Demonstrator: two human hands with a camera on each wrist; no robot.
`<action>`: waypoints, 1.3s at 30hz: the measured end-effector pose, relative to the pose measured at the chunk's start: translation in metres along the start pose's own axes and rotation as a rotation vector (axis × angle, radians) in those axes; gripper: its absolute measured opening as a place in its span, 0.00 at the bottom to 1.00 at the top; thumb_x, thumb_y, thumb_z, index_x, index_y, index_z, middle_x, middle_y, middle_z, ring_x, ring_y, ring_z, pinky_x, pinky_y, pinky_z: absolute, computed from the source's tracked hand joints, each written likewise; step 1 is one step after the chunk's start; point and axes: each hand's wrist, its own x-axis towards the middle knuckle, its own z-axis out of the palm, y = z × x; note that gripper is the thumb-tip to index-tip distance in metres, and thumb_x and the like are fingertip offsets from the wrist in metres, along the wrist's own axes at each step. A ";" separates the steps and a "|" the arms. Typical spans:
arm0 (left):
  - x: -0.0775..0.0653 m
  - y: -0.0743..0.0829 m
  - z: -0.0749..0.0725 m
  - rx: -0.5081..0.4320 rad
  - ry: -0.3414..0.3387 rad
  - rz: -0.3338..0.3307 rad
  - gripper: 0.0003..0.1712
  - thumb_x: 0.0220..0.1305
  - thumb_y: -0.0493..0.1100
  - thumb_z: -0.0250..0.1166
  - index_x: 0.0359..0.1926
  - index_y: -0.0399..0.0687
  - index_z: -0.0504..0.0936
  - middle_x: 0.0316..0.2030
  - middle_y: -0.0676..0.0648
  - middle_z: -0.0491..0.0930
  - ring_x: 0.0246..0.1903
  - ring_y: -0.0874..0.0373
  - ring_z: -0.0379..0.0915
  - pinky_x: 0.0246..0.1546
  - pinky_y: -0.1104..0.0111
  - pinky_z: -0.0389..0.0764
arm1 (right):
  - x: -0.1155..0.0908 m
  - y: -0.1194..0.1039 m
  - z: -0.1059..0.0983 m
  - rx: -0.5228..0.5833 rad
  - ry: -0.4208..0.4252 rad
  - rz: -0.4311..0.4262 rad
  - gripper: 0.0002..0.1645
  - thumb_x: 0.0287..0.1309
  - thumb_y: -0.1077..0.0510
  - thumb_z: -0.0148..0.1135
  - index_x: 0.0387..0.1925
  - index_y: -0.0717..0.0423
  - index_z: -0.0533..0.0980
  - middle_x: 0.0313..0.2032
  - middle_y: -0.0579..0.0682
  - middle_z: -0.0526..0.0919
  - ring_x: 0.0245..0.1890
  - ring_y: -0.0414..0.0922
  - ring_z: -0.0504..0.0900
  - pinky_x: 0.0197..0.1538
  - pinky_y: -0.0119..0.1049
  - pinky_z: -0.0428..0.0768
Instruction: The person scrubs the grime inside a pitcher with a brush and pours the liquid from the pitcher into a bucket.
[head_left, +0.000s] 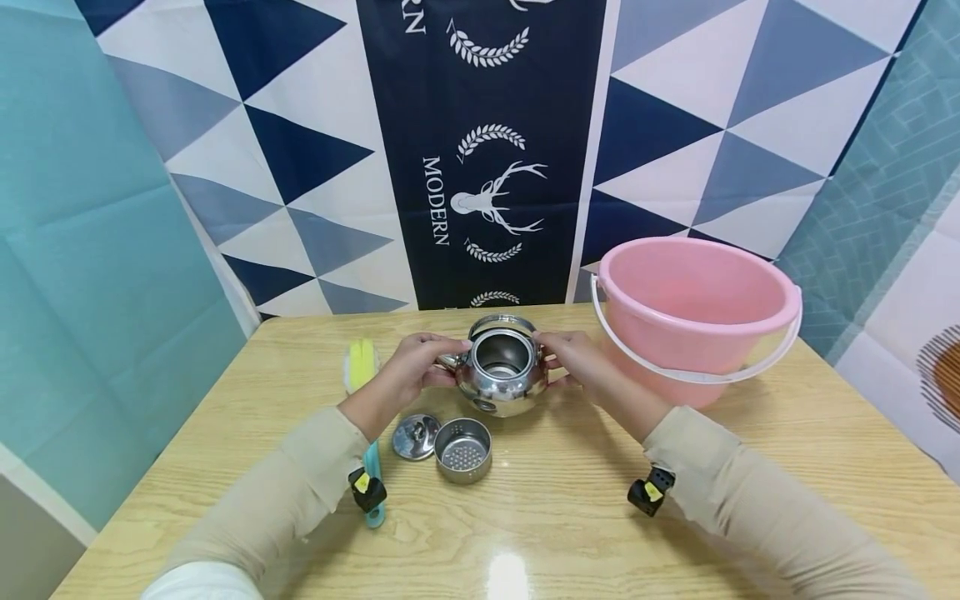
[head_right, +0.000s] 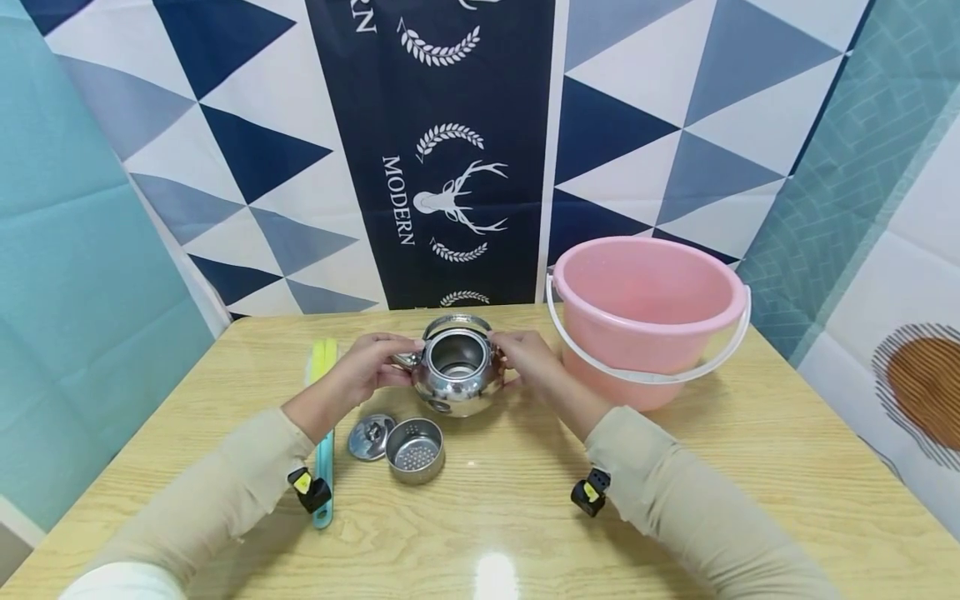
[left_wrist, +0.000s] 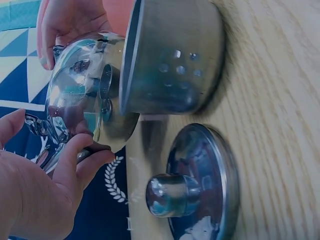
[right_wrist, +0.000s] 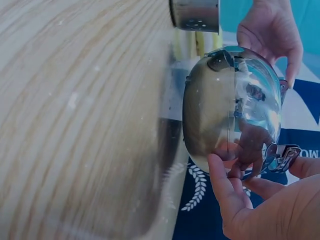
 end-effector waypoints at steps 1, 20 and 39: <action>0.001 -0.001 0.000 0.001 -0.001 -0.001 0.14 0.57 0.39 0.71 0.42 0.37 0.79 0.32 0.45 0.83 0.15 0.59 0.79 0.20 0.70 0.82 | 0.001 0.001 0.001 -0.004 0.003 0.011 0.30 0.71 0.49 0.50 0.60 0.71 0.69 0.49 0.60 0.74 0.40 0.45 0.71 0.39 0.42 0.85; 0.020 -0.016 0.001 0.008 0.033 -0.058 0.22 0.56 0.42 0.72 0.49 0.36 0.78 0.48 0.41 0.75 0.16 0.58 0.78 0.23 0.68 0.83 | 0.011 0.013 0.000 -0.025 0.030 0.058 0.33 0.71 0.46 0.50 0.61 0.72 0.68 0.54 0.64 0.72 0.44 0.49 0.70 0.38 0.42 0.85; 0.015 -0.012 0.006 0.044 0.073 -0.064 0.38 0.59 0.43 0.72 0.63 0.31 0.64 0.57 0.33 0.69 0.50 0.42 0.77 0.50 0.57 0.80 | 0.010 0.014 -0.002 -0.058 0.034 0.043 0.38 0.70 0.48 0.51 0.69 0.71 0.58 0.61 0.65 0.64 0.41 0.46 0.70 0.39 0.36 0.84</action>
